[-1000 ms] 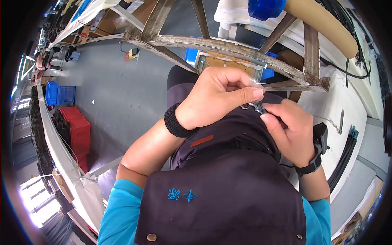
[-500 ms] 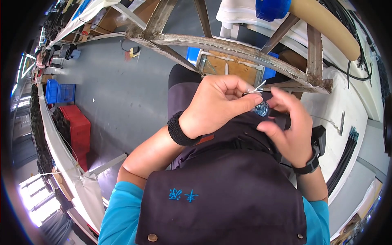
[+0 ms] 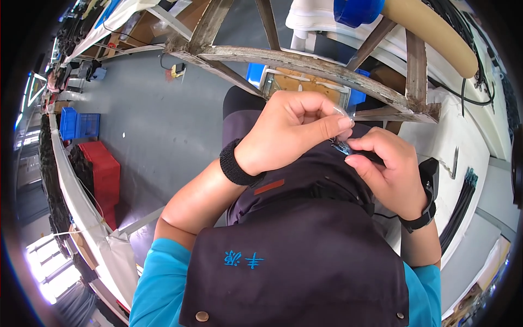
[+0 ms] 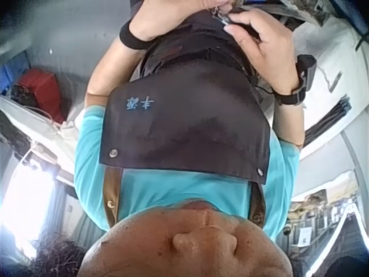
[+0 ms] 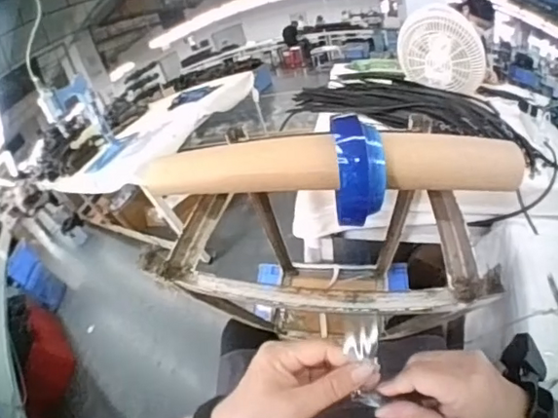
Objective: Assembling small metal clips onto black straps and organizing them by placing them into plastic sleeves and sorting onto a pile.
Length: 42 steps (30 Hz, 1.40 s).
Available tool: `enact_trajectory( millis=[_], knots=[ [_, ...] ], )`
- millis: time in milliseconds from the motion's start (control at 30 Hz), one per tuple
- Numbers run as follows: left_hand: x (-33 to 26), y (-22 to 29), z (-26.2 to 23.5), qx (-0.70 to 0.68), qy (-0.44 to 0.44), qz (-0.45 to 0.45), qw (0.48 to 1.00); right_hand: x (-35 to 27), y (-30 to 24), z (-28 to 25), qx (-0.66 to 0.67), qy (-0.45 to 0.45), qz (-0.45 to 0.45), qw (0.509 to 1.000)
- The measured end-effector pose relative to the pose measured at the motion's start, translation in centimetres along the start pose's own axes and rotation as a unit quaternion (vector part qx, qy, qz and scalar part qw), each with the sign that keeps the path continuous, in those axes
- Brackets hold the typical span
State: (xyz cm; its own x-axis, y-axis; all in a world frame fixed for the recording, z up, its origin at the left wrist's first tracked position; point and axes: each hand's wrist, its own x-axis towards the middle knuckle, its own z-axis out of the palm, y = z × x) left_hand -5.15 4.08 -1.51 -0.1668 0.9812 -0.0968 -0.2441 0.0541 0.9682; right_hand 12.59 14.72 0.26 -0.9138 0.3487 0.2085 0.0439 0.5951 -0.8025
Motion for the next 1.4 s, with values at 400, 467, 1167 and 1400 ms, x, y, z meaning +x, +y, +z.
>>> enact_trajectory(
  millis=[400,467,1167,1400],
  knots=[
    [-1.5,-2.0,0.5,-0.011,-0.018,0.049,0.999,0.9,1.3,-1.3,0.259,-0.124,0.283,0.915],
    [-1.9,-2.1,0.7,-0.048,0.009,0.033,0.998,1.1,1.0,-1.1,0.289,-0.134,0.293,0.902],
    [-1.3,-0.7,0.2,-0.087,0.043,-0.049,0.994,-0.6,-0.8,1.0,-0.089,0.106,-0.066,0.988],
    [-1.5,-0.3,-0.1,-0.035,0.045,0.014,0.998,0.7,-0.6,-0.2,-0.012,0.011,0.038,0.999]
  ],
)
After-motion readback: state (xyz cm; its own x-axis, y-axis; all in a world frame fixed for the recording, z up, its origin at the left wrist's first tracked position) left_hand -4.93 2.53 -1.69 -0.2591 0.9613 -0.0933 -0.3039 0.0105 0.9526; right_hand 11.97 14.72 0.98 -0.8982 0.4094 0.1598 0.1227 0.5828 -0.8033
